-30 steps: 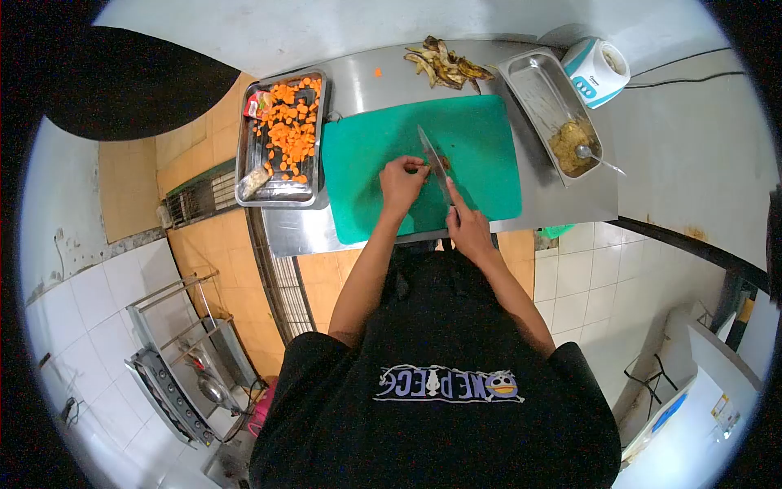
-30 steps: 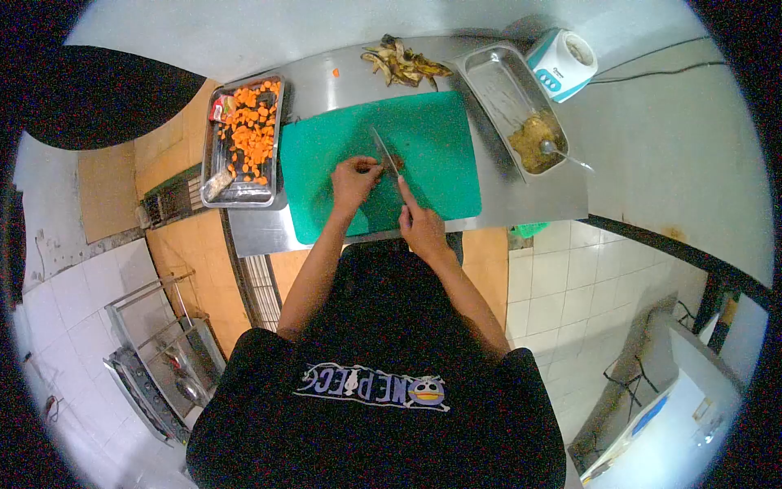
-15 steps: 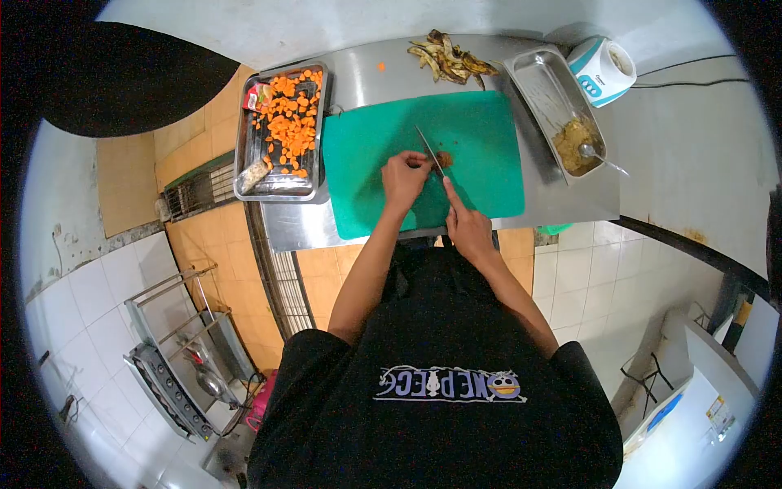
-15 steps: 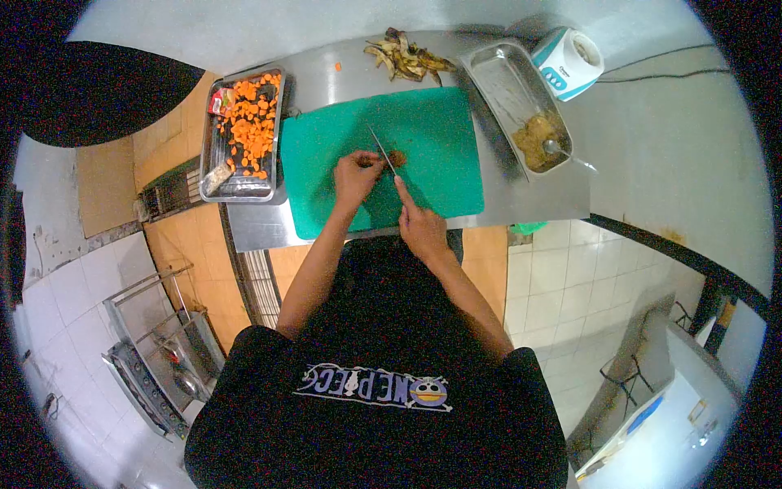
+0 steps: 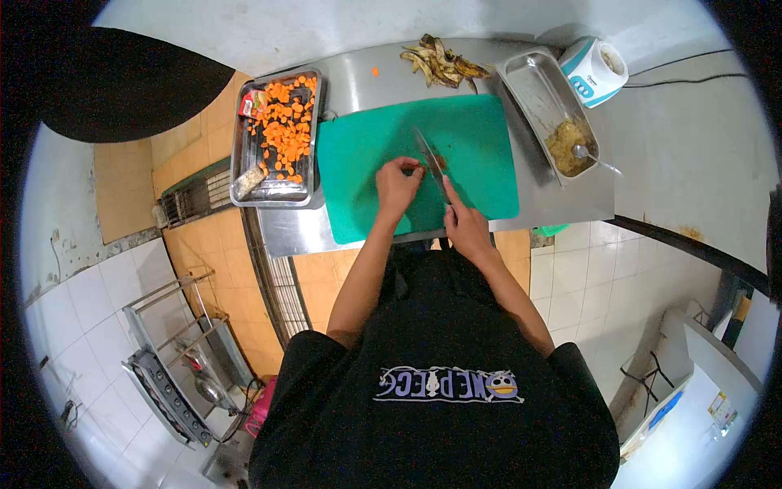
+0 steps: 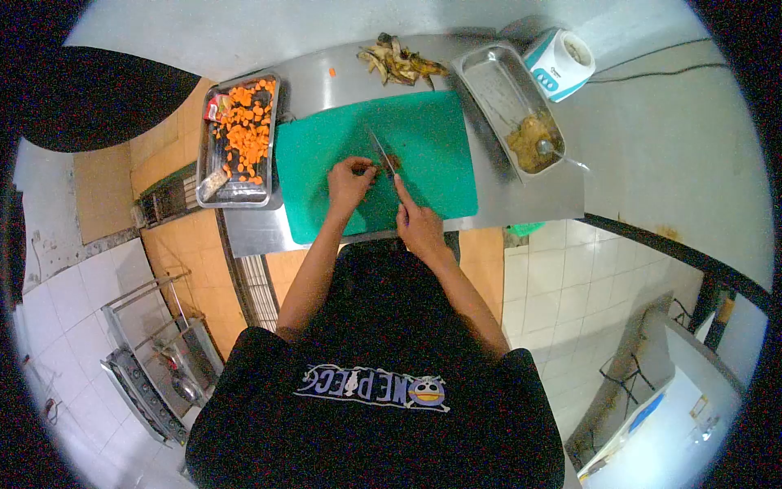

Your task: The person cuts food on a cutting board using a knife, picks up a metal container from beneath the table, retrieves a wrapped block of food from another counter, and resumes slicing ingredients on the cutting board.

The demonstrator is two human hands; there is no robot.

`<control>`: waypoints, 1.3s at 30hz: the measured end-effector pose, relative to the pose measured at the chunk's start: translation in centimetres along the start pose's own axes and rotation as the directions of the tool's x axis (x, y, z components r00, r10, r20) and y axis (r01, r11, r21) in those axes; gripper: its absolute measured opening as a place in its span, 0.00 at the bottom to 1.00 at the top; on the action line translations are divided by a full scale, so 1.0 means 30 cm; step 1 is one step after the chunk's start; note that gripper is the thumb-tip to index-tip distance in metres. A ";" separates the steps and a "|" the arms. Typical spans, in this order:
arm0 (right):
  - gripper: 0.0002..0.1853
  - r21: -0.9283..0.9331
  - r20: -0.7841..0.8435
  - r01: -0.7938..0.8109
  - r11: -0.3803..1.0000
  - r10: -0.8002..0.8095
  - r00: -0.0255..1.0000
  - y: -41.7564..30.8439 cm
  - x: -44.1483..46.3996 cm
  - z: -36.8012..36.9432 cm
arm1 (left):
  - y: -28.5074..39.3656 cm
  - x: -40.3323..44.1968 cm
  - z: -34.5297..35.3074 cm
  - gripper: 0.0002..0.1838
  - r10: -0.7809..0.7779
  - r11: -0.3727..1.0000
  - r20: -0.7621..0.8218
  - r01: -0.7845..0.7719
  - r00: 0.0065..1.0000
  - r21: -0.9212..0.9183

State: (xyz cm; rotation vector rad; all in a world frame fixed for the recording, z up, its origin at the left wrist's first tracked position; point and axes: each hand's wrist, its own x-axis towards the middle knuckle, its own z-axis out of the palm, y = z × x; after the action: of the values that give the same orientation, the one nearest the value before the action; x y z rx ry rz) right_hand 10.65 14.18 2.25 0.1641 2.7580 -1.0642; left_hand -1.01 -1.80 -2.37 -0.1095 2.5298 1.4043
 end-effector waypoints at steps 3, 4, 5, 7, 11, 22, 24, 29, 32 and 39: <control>0.36 0.002 0.005 -0.008 1.000 0.008 1.000 0.003 -0.016 -0.004 | 0.039 -0.022 -0.019 0.11 0.151 0.968 -0.037 -0.140 0.988 0.206; 0.36 -0.009 0.012 -0.005 1.000 0.005 1.000 0.001 -0.019 -0.003 | 0.058 -0.027 -0.029 0.11 0.147 0.969 -0.035 -0.136 0.989 0.208; 0.36 -0.007 0.016 -0.005 1.000 0.006 1.000 -0.001 -0.022 -0.001 | 0.079 -0.030 -0.039 0.11 0.123 0.971 -0.020 -0.116 0.992 0.211; 0.36 -0.002 0.026 -0.002 1.000 0.002 1.000 -0.001 -0.028 0.007 | 0.082 -0.032 -0.038 0.11 0.094 0.972 -0.006 -0.091 0.996 0.215; 0.37 0.013 0.009 0.005 1.000 -0.005 1.000 0.003 -0.026 0.027 | 0.081 -0.018 -0.034 0.10 0.106 0.981 -0.011 -0.102 0.994 0.166; 0.37 0.003 0.042 0.003 1.000 -0.003 0.999 -0.001 0.027 0.007 | 0.092 -0.026 -0.027 0.09 0.067 0.984 0.010 -0.068 0.998 0.163; 0.37 0.022 0.043 0.009 1.000 -0.009 0.999 0.003 0.001 -0.001 | 0.104 -0.046 -0.019 0.08 0.201 0.930 -0.047 -0.176 0.978 0.323; 0.37 0.027 0.066 -0.017 0.999 0.015 0.998 0.020 -0.025 0.025 | 0.097 -0.049 -0.024 0.07 0.250 0.939 -0.060 -0.227 0.966 0.258; 0.38 0.009 0.039 0.000 1.000 -0.001 0.999 0.021 -0.002 0.025 | 0.096 -0.062 -0.022 0.06 0.256 0.951 -0.085 -0.234 0.963 0.203; 0.37 0.048 0.049 -0.020 0.999 0.018 0.999 -0.024 0.002 -0.015 | 0.086 -0.059 -0.016 0.06 0.230 0.968 -0.143 -0.212 0.963 0.132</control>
State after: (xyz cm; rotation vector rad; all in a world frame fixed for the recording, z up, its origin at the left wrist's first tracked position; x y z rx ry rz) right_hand 10.42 13.96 3.05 0.1686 2.6838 -1.1155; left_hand 0.15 -0.91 0.46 0.0908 2.8219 1.3706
